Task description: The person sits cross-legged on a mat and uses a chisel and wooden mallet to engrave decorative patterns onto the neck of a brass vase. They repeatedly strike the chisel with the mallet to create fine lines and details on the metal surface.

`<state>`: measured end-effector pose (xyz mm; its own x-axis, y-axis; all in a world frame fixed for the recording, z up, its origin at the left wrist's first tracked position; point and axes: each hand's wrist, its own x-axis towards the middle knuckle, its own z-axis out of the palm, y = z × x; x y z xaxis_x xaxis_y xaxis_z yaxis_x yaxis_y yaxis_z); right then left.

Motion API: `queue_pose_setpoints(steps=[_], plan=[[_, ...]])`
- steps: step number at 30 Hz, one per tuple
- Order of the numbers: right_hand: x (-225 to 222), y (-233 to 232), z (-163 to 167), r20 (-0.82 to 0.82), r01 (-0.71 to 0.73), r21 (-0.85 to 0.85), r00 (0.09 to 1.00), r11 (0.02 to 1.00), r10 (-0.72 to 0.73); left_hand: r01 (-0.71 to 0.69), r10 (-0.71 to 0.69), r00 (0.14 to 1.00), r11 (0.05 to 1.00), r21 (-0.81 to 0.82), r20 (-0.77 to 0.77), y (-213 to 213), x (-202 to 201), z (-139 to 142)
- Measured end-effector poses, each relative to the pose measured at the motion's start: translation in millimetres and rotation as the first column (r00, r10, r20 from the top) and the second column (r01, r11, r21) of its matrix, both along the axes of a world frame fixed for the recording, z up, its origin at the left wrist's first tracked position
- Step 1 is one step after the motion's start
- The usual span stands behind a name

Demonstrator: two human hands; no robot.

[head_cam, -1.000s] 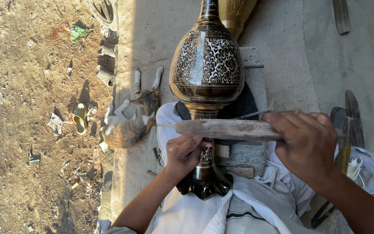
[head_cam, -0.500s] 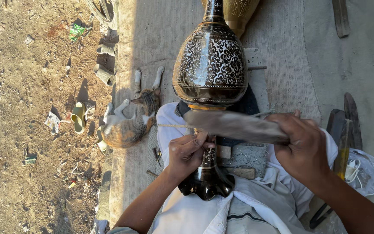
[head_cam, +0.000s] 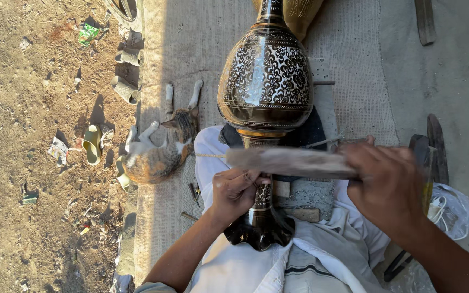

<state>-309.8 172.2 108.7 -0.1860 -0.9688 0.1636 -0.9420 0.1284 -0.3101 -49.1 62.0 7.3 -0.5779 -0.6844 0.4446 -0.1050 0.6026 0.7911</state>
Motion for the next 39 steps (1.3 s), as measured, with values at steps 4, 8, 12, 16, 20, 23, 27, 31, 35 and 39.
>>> queue_pose_setpoints(steps=[4, 8, 12, 16, 20, 23, 27, 31, 35, 39], plan=[[-2, -11, 2, 0.336, 0.073, 0.028, 0.938, 0.997, -0.078, 0.045, -0.036, 0.993, 0.995, 0.086, -0.112, -1, 0, -1], [-3, -19, 1, 0.383, -0.030, -0.018, 0.923, 0.999, 0.034, -0.007, 0.010, 0.998, 0.999, 0.041, -0.066, -1, 0, 0], [-1, -17, 6, 0.597, 0.029, 0.010, 0.802, 1.000, -0.029, 0.008, -0.008, 1.000, 0.999, 0.053, -0.009, -1, 3, 6], [0, -11, 14, -0.143, 0.031, 0.140, 0.990, 0.990, -0.010, -0.030, 0.032, 0.999, 0.995, 0.092, -0.013, 1, 0, 12], [-6, -12, 14, -0.103, 0.055, 0.090, 0.994, 0.994, -0.046, 0.044, -0.042, 0.998, 0.997, 0.070, -0.040, -1, 0, 15], [-11, -13, 10, -0.152, 0.029, 0.090, 0.988, 0.996, -0.015, 0.084, -0.083, 0.995, 0.996, 0.021, -0.062, -1, 1, 13], [-13, -15, 4, 0.432, -0.005, -0.020, 0.902, 1.000, 0.013, 0.053, -0.053, 0.999, 0.999, 0.009, -0.006, -1, 1, 10], [-14, -15, 4, 0.362, -0.082, -0.073, 0.926, 0.994, 0.103, 0.045, -0.045, 0.999, 0.999, 0.002, -0.012, 0, -3, 11], [-18, -15, 3, 0.301, -0.061, -0.008, 0.952, 0.998, 0.060, 0.049, -0.049, 0.999, 0.998, 0.037, -0.018, 3, -6, 14], [-20, -12, 0, -0.049, -0.138, -0.098, 0.990, 0.986, 0.134, 0.053, -0.055, 0.994, 0.998, -0.016, -0.095, 3, -11, 15]])
